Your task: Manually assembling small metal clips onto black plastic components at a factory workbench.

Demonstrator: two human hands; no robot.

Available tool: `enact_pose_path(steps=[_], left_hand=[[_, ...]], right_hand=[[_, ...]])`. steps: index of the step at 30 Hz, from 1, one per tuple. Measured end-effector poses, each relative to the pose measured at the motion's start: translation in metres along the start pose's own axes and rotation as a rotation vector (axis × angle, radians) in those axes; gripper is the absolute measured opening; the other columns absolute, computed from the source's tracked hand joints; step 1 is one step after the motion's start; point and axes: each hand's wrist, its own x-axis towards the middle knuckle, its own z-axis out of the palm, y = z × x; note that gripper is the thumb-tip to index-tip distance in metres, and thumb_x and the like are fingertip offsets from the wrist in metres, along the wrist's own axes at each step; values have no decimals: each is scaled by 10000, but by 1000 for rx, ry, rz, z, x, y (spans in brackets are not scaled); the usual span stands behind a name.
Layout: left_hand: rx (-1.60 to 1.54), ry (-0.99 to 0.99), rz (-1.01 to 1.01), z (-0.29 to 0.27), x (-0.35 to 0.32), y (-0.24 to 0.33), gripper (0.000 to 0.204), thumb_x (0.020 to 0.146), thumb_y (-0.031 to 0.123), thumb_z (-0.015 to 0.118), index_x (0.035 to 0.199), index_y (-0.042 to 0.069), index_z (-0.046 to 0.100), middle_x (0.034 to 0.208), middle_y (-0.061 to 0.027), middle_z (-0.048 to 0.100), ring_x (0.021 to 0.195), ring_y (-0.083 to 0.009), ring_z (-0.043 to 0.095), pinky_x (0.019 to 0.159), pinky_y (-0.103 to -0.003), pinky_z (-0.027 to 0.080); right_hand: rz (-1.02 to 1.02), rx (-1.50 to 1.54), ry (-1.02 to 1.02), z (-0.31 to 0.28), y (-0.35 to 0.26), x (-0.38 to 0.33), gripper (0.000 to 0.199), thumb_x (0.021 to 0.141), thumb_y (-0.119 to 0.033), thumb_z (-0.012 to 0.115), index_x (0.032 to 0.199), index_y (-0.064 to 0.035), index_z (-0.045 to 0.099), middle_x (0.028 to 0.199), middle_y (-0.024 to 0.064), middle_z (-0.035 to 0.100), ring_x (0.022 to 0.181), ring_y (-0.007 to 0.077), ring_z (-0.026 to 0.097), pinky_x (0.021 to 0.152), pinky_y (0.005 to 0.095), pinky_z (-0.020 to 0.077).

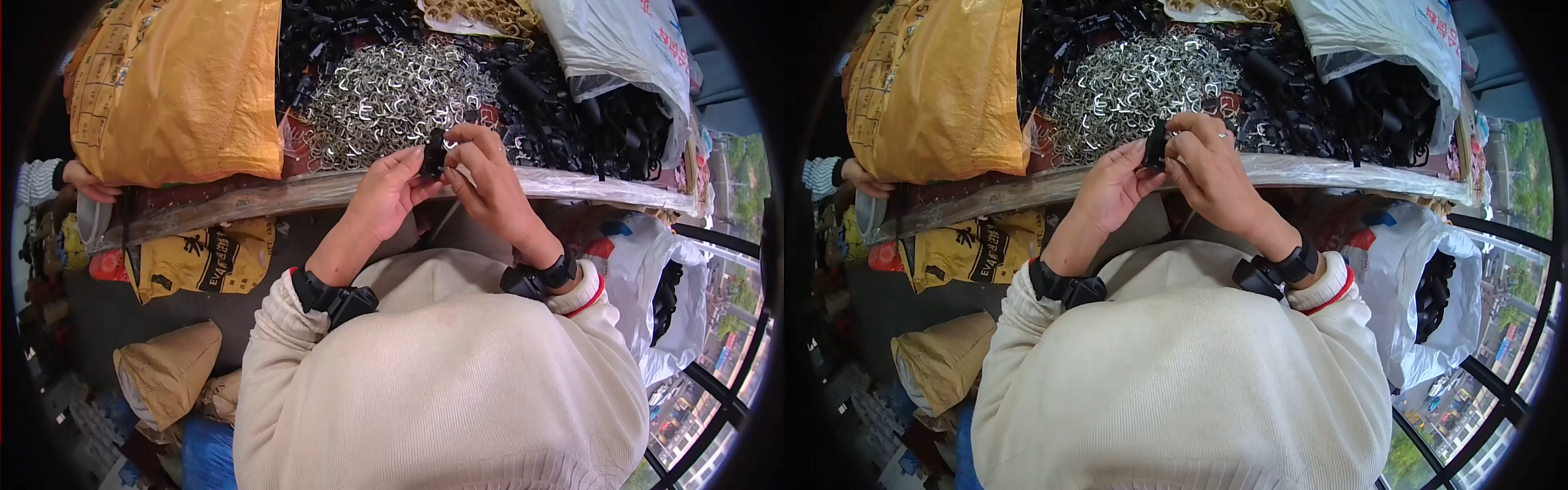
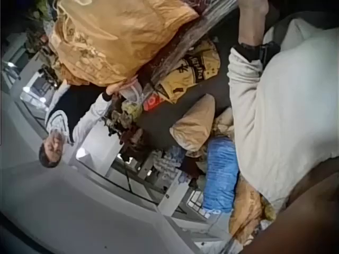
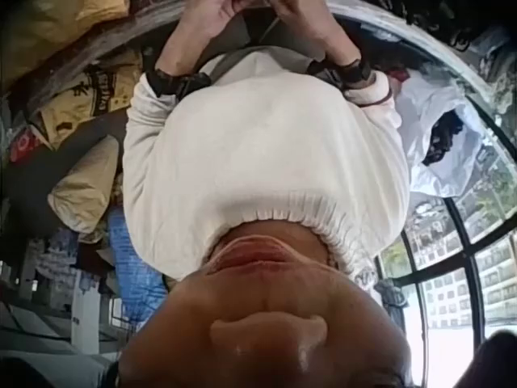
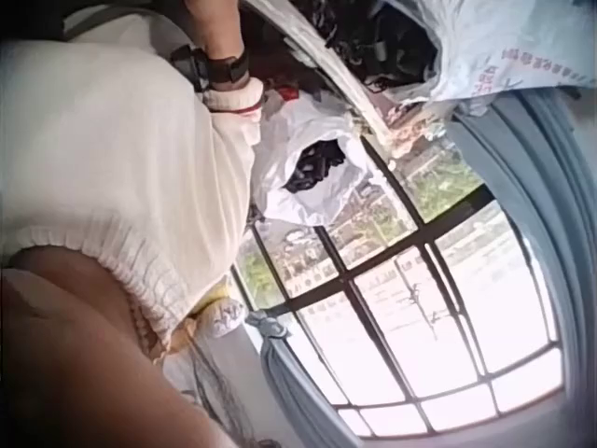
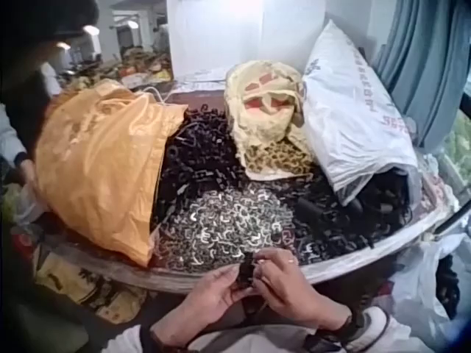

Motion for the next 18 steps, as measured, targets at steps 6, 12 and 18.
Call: enact_pose_path(steps=[6, 12, 18], left_hand=[[64, -29, -33, 3, -11, -6, 183, 853, 153, 455, 982, 34, 509, 894, -36, 555, 797, -137, 558, 766, -296, 474], [158, 40, -15, 9, -24, -10, 237, 852, 120, 452, 1039, -20, 492, 959, -60, 529, 849, -148, 542, 766, -293, 479], [208, 22, -34, 13, -30, -9, 256, 841, 85, 463, 1063, -43, 481, 984, -84, 530, 875, -160, 541, 784, -277, 469]], right_hand=[[-245, -384, 24, 1, -13, -4, 117, 694, -17, 531, 796, -39, 479, 1080, 122, 432, 1007, 297, 392, 831, 380, 297], [-272, -444, -34, 1, -16, -8, 133, 674, -7, 538, 787, -40, 475, 1069, 114, 439, 1011, 291, 396, 831, 379, 296], [-208, -379, -83, -4, -22, -8, 135, 640, -10, 566, 740, -45, 483, 1024, 87, 475, 981, 275, 421, 825, 374, 301]])
